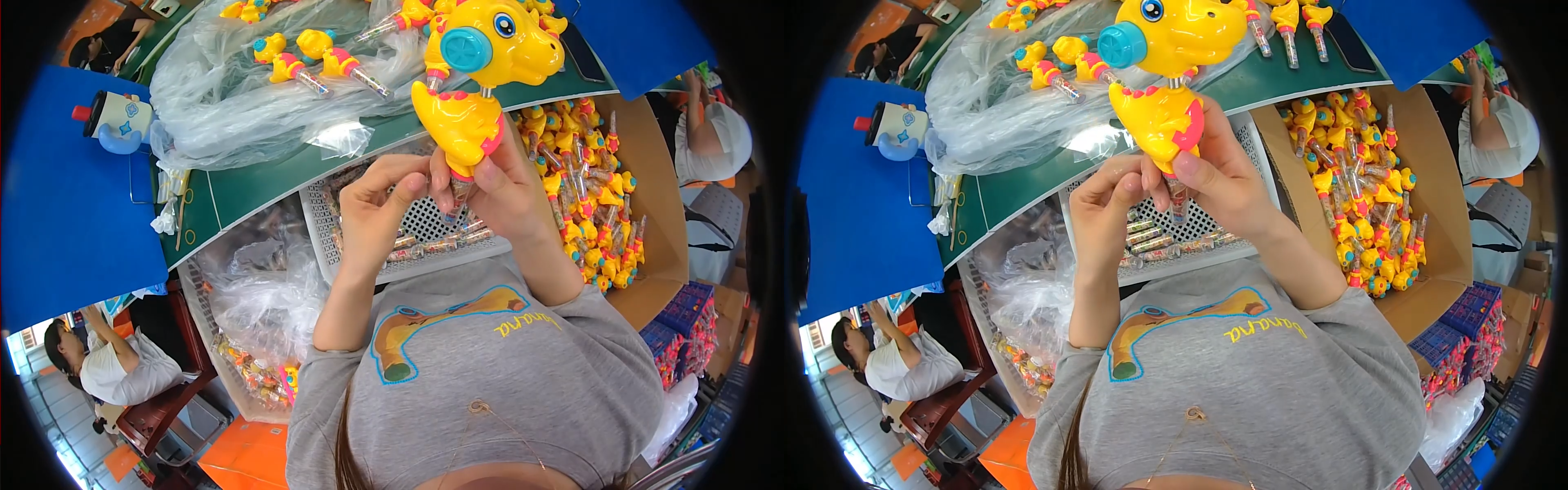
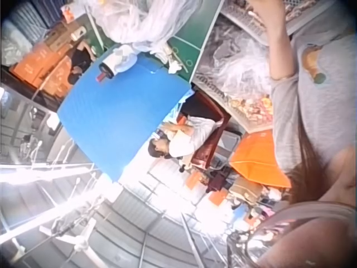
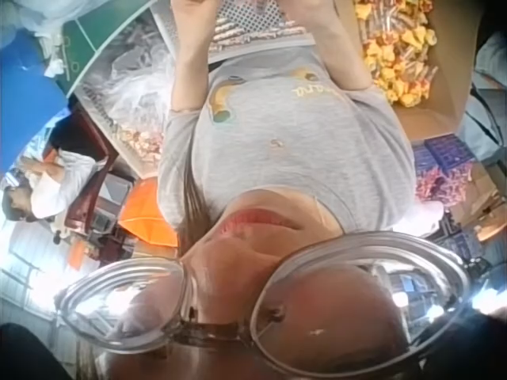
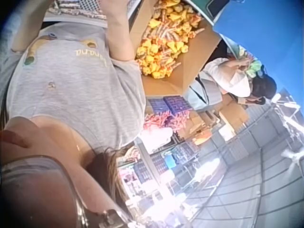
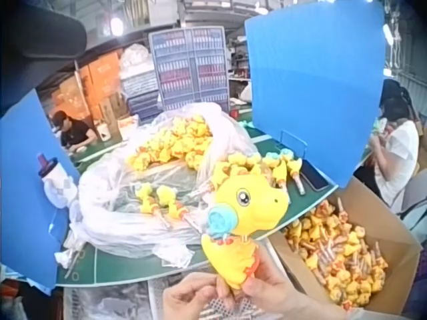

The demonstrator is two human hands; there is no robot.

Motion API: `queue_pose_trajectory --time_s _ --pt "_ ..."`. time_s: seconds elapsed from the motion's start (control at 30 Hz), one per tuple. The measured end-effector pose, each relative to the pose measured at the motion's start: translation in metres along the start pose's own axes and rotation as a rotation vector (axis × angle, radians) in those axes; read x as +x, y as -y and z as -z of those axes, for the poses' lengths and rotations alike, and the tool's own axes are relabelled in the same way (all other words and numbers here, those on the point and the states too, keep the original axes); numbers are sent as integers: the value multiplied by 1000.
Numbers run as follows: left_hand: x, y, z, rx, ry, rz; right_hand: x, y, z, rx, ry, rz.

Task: Inspecting and organizing small yellow bird-shaped toy rattles on a factory workbench.

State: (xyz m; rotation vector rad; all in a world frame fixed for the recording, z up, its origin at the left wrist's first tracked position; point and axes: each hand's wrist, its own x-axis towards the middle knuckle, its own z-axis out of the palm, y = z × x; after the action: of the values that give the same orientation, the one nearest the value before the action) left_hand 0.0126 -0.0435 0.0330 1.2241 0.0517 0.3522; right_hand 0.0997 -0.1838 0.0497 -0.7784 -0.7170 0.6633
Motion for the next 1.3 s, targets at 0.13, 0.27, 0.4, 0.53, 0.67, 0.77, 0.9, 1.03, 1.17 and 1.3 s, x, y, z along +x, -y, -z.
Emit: queue_pose_trajectory --time_s 0.13,0.27,0.4,0.53,0.67,0.77,0.9,1.03,1.17,1.3 --pt "-5 5 5 4 -101 -19 -1 -2 -3 -26 18 -26" --pt "-9 3 6 219 -188 -201 1 9 -3 -71 -16 125" --pt "-9 0 4 444 -190 -287 10 31 4 -76 -66 271" --pt "-10 0 -2 573 -194 -422 18 39 3 52 -79 319" --pt "-12 -3 -5 691 -202 -472 26 34 0 73 -74 271" --pt "-13 -4 -4 727 -199 -485 30 29 -2 66 -65 254" --pt "-13 -4 -1 742 -203 -499 32 25 -2 10 -70 254" --pt "-13 -2 0 741 -207 -511 33 26 -1 -51 -96 285" --pt "-12 -2 0 714 -202 -499 32 27 -1 -74 -101 242" --pt "-12 -2 1 659 -150 -450 31 26 -1 -144 -68 241"
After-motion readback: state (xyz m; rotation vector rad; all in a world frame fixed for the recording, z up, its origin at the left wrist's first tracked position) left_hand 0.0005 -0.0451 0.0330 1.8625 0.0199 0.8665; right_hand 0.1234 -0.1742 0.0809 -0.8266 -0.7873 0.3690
